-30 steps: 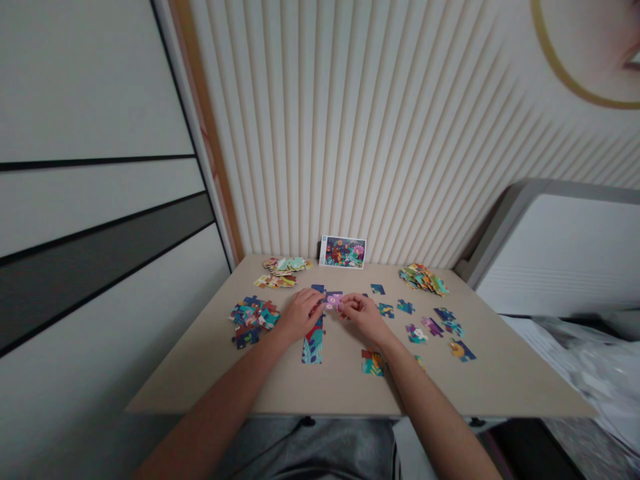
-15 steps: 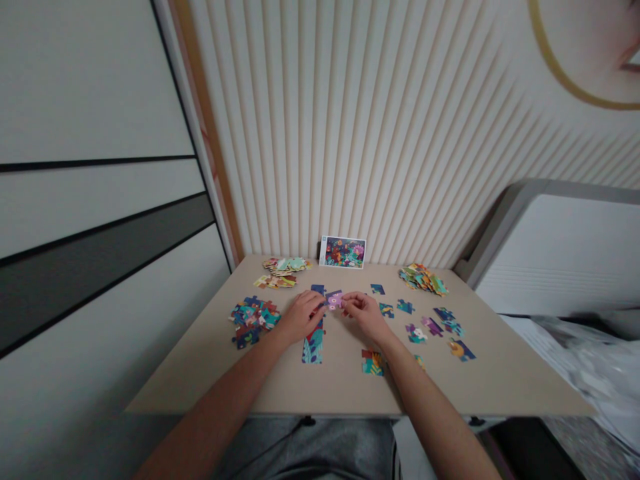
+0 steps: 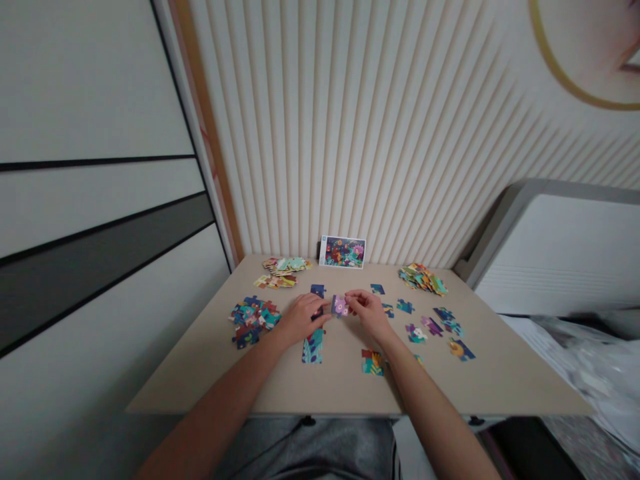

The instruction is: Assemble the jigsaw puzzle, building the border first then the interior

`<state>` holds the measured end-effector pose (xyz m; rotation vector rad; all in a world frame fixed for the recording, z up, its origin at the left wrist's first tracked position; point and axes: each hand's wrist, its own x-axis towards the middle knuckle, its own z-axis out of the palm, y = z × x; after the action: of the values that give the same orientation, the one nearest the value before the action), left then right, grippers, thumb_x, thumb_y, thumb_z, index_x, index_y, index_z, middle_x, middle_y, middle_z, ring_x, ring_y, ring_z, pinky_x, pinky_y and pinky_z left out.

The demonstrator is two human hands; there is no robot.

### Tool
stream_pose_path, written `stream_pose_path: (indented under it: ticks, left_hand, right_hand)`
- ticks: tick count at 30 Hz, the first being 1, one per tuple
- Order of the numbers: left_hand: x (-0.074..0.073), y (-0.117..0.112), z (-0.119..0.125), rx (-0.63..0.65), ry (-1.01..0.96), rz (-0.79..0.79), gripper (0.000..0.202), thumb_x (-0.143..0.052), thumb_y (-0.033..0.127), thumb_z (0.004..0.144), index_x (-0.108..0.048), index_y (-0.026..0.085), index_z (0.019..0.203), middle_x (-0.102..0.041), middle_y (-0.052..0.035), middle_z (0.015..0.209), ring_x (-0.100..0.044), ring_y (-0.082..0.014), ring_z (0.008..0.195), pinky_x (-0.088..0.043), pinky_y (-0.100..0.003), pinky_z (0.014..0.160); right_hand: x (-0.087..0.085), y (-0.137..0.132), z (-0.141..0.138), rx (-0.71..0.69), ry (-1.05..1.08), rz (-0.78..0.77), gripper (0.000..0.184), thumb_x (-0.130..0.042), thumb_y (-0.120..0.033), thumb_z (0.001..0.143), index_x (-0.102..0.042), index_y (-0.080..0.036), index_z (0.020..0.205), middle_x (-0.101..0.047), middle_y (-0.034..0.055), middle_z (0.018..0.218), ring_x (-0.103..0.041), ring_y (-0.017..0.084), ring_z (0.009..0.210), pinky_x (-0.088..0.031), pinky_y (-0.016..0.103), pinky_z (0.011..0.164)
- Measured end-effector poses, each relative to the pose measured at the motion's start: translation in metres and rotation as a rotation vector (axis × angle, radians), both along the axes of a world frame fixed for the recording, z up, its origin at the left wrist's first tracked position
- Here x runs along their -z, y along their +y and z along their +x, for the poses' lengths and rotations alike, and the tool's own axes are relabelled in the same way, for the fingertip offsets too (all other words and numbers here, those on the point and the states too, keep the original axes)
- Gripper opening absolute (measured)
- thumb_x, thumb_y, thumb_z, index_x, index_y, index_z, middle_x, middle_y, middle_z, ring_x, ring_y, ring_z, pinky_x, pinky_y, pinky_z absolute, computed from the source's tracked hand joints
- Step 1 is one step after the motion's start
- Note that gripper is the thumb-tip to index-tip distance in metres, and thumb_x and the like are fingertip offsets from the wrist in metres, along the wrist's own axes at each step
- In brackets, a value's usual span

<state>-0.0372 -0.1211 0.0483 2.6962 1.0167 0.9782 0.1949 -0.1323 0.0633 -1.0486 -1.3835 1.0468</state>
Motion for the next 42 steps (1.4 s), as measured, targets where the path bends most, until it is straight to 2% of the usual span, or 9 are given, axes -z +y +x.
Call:
stream_pose_path:
  ticks: [4,10,13,17,23,26,33,36,42]
  left_hand:
    - [0.000,0.000,0.001,0.007,0.000,-0.008,0.042,-0.069,0.040,0.093,-0.059,0.022,0.129,-0.070,-0.0081,0.111,-0.063,-0.0254,0.106,-0.048,-0.039,0.093]
    - [0.000,-0.001,0.001,0.002,0.007,0.006,0.038,-0.067,0.038,0.094,-0.059,0.020,0.127,-0.070,-0.0086,0.112,-0.063,-0.0252,0.106,-0.048,-0.039,0.093]
    - [0.000,0.000,0.001,-0.016,-0.005,0.019,0.026,-0.060,0.034,0.099,-0.062,0.021,0.121,-0.070,-0.0077,0.109,-0.063,-0.0239,0.104,-0.047,-0.038,0.091]
    - [0.000,0.001,0.001,-0.066,-0.013,0.023,0.016,-0.053,0.031,0.102,-0.065,0.020,0.100,-0.070,-0.0054,0.095,-0.063,-0.0218,0.093,-0.046,-0.036,0.086]
    - [-0.005,-0.004,0.001,-0.031,-0.008,0.007,0.022,-0.047,0.030,0.103,-0.064,0.020,0.092,-0.068,-0.0047,0.089,-0.063,-0.0206,0.089,-0.045,-0.034,0.083]
    - [-0.004,-0.005,0.001,-0.009,-0.002,-0.024,0.021,-0.059,0.041,0.098,-0.064,0.020,0.095,-0.069,-0.0044,0.090,-0.063,-0.0215,0.090,-0.046,-0.035,0.085]
    - [0.005,0.003,0.000,-0.054,-0.029,-0.044,0.035,-0.063,0.044,0.097,-0.062,0.021,0.124,-0.073,-0.0059,0.098,-0.067,-0.0224,0.095,-0.047,-0.036,0.091]
    - [0.006,0.003,0.000,-0.070,-0.094,-0.053,0.040,-0.061,0.039,0.098,-0.057,0.023,0.135,-0.073,-0.0038,0.095,-0.067,-0.0215,0.093,-0.049,-0.036,0.092]
    - [0.005,0.004,0.000,-0.100,-0.141,0.001,0.026,-0.056,0.031,0.101,-0.064,0.024,0.124,-0.073,-0.0064,0.110,-0.067,-0.0223,0.103,-0.051,-0.038,0.095]
  right_hand:
    - [0.001,-0.001,-0.002,-0.032,-0.005,-0.003,0.033,-0.076,-0.047,0.078,-0.073,-0.017,0.092,-0.070,0.0033,0.073,-0.060,0.015,0.062,-0.046,0.027,0.060]
    - [0.005,0.001,-0.001,-0.064,-0.020,-0.010,0.032,-0.076,-0.045,0.079,-0.073,-0.016,0.092,-0.069,0.0032,0.074,-0.059,0.014,0.062,-0.046,0.027,0.060]
    - [0.008,0.002,-0.001,-0.066,-0.011,0.003,0.037,-0.076,-0.044,0.079,-0.071,-0.017,0.103,-0.067,0.0010,0.072,-0.058,0.014,0.062,-0.046,0.027,0.060]
    - [0.006,-0.001,-0.004,-0.085,-0.020,0.022,0.051,-0.076,-0.043,0.079,-0.066,-0.018,0.123,-0.065,-0.0017,0.071,-0.056,0.013,0.061,-0.046,0.027,0.061]
    - [0.000,-0.004,-0.006,-0.076,-0.081,0.013,0.034,-0.073,-0.045,0.080,-0.073,-0.016,0.098,-0.065,0.0003,0.070,-0.056,0.014,0.063,-0.045,0.027,0.061]
    - [0.001,-0.005,-0.007,-0.074,-0.071,-0.007,0.034,-0.075,-0.045,0.079,-0.071,-0.016,0.097,-0.066,0.0006,0.071,-0.057,0.013,0.062,-0.046,0.026,0.060]
    - [0.004,-0.009,-0.006,-0.196,-0.069,-0.016,0.050,-0.071,-0.037,0.084,-0.062,-0.017,0.129,-0.064,-0.0041,0.069,-0.060,0.012,0.056,-0.044,0.024,0.057]
    - [0.006,-0.008,-0.005,-0.226,-0.052,-0.039,0.052,-0.070,-0.038,0.084,-0.061,-0.019,0.131,-0.068,-0.0022,0.076,-0.063,0.012,0.057,-0.046,0.025,0.058]
    - [0.007,-0.007,-0.005,-0.209,-0.035,-0.072,0.045,-0.073,-0.044,0.082,-0.061,-0.019,0.117,-0.067,-0.0029,0.069,-0.068,0.015,0.062,-0.047,0.025,0.060]
